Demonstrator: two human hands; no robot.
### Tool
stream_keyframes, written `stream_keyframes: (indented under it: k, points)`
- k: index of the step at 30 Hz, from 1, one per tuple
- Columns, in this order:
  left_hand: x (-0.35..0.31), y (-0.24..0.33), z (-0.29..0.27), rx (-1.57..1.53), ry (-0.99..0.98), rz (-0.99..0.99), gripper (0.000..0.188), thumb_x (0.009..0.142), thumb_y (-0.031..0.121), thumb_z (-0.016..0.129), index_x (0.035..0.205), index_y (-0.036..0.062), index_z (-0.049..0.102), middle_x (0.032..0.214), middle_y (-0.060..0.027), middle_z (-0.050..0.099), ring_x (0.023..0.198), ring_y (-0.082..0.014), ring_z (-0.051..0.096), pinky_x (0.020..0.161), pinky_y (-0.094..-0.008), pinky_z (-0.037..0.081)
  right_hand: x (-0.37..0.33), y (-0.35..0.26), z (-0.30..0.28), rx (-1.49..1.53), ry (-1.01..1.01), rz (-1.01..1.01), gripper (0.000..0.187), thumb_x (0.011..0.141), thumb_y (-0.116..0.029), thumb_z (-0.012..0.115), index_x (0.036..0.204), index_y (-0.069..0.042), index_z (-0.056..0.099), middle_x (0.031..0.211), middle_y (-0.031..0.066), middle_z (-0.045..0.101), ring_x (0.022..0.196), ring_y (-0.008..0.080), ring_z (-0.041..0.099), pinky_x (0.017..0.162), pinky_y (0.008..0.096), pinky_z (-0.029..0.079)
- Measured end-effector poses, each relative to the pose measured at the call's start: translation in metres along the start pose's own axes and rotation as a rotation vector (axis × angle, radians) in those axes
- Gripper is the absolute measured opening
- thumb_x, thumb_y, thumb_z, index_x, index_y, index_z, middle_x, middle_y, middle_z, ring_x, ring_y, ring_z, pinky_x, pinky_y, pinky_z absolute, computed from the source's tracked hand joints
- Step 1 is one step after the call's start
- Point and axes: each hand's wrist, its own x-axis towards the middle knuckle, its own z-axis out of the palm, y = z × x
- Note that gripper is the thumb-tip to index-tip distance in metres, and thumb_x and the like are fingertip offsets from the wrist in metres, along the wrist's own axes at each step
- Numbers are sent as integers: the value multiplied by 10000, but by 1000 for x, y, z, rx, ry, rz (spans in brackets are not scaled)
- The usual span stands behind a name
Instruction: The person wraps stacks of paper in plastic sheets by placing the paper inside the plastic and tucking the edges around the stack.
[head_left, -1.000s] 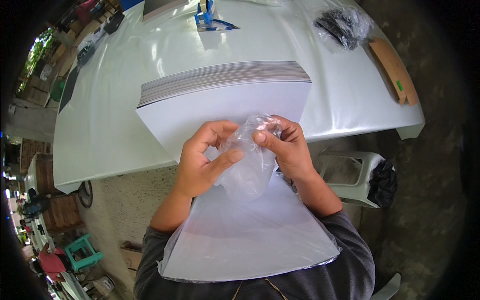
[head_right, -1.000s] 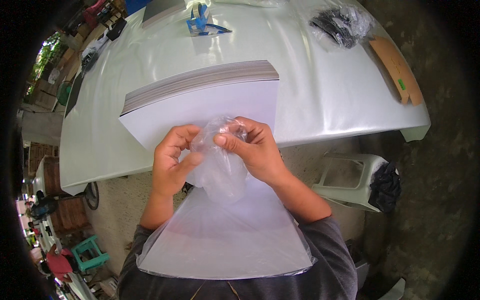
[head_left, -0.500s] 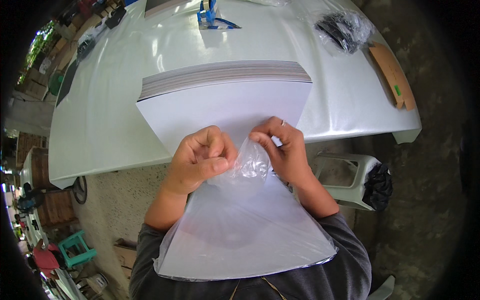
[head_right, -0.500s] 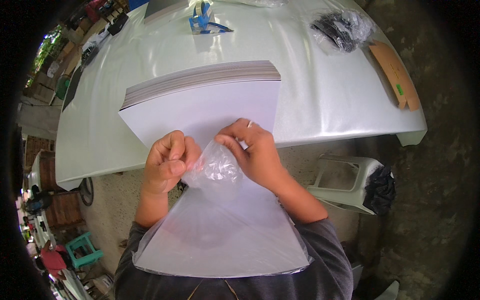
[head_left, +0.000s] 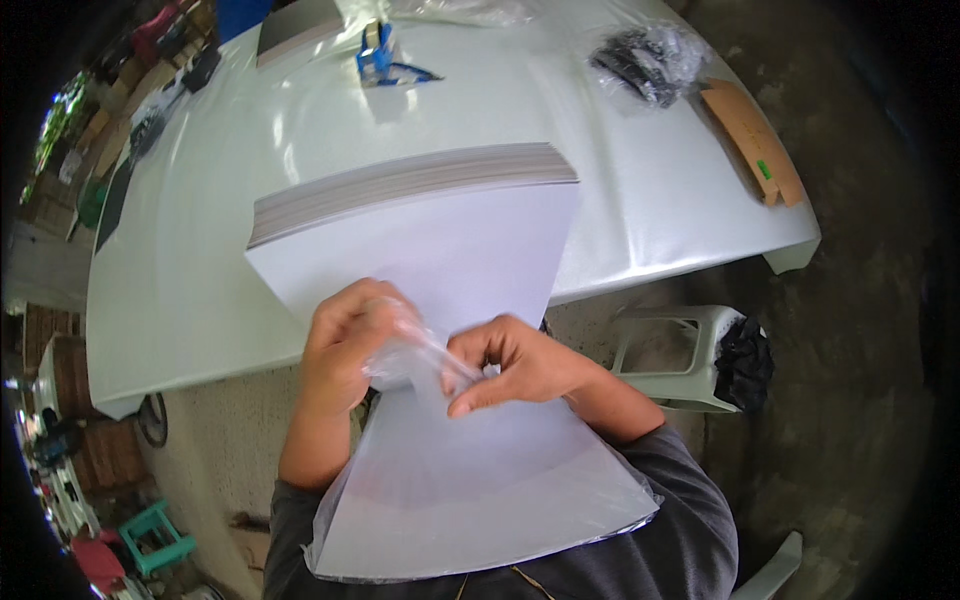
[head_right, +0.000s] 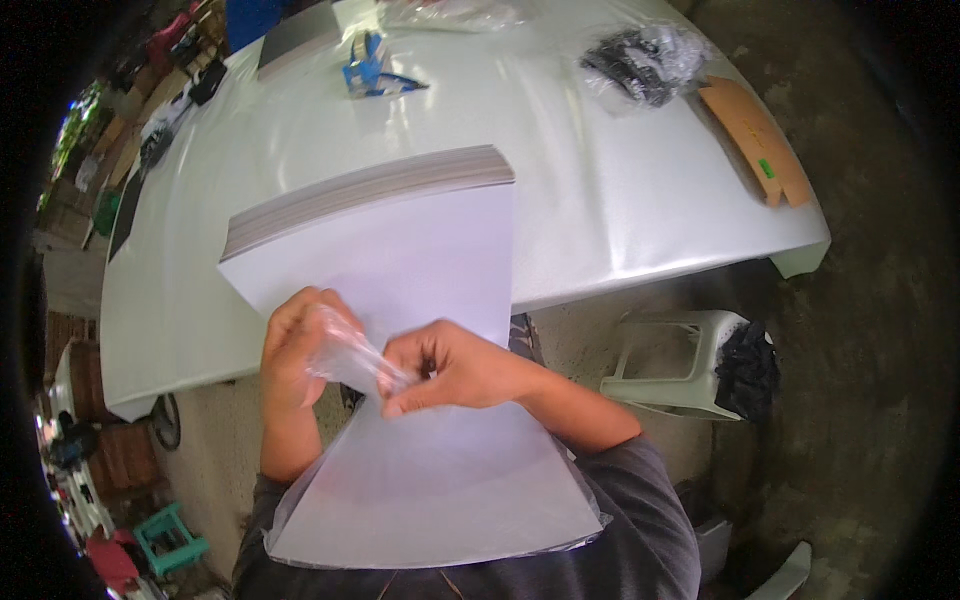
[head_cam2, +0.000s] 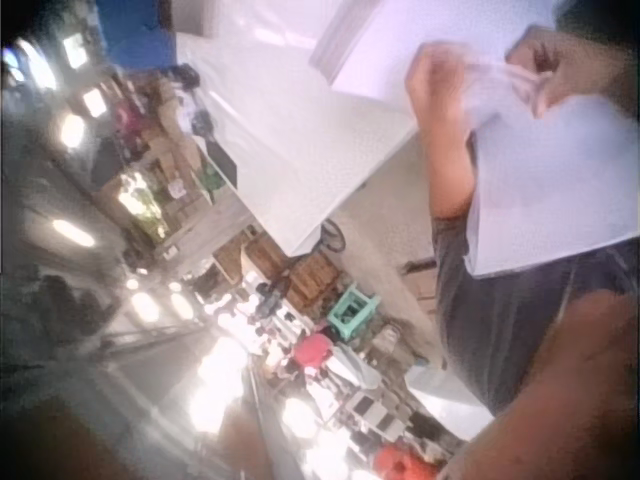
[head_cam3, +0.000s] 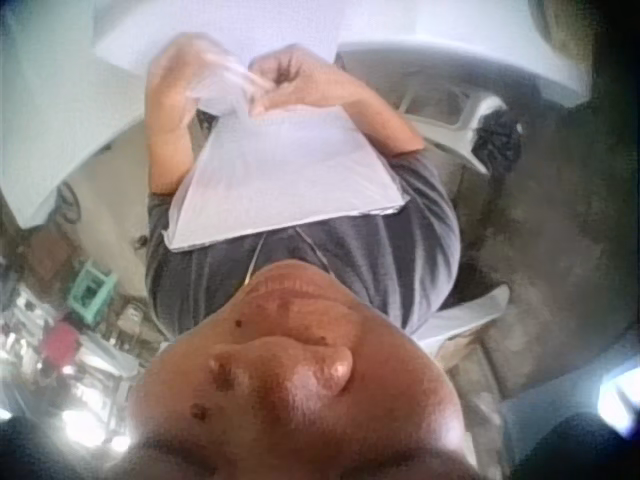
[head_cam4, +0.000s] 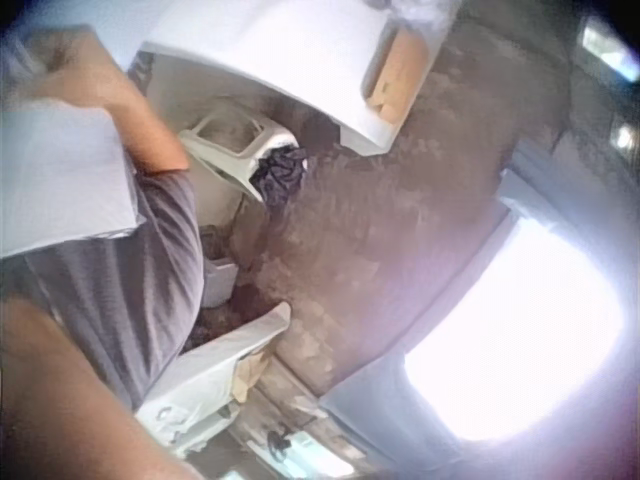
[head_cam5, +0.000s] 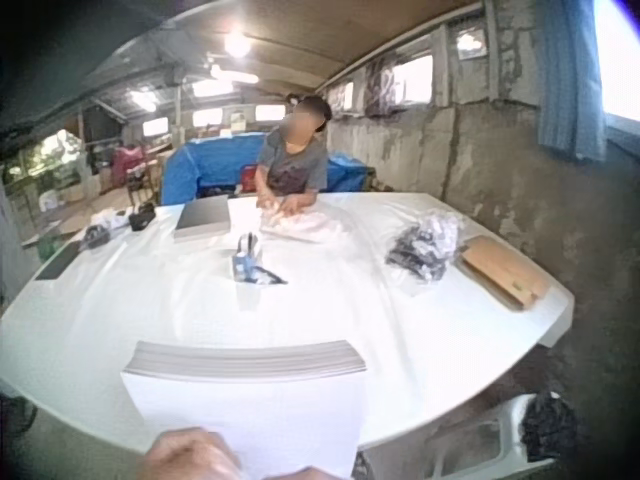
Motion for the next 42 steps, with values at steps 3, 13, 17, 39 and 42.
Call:
stream_keyframes:
  k: [3,13,17,39,42]
  points:
    - [-3,6,-5,-367,204,-38,241,861,248,497,775,25,535,726,-18,535,610,-63,486,553,-191,376,-7,-12,-14,-132,42,-1,143,761,-137,643,739,1,611,645,5,536,624,67,463,602,231,386]
    - [-23,5,-19,-92,-191,-74,243,837,275,539,833,33,555,761,-38,548,650,-91,504,566,-236,411,-31,-1,-35,535,-224,40,225,810,-163,589,937,-6,491,676,20,538,592,109,507,528,227,394]
    - [-31,10,-17,-598,244,-255,249,805,269,587,809,20,570,786,-81,572,779,-98,546,631,-249,442,-32,8,-51,-123,-237,-88,276,775,-167,637,940,-13,479,676,24,539,587,105,497,527,211,377]
    - [-57,-15,-55,-321,-122,120,300,823,229,526,1029,13,496,868,-120,596,816,-230,569,688,-370,467,-52,5,-50,448,-120,-429,743,655,-411,688,1248,-111,356,906,62,559,796,187,540,724,327,429]
    - [-50,-6,-65,-340,248,376,323,840,205,486,1095,13,444,840,-133,602,745,-271,593,652,-383,473,-62,-1,-56,14,-249,-209,695,612,-212,780,1157,-12,397,872,69,556,780,148,530,666,279,420]
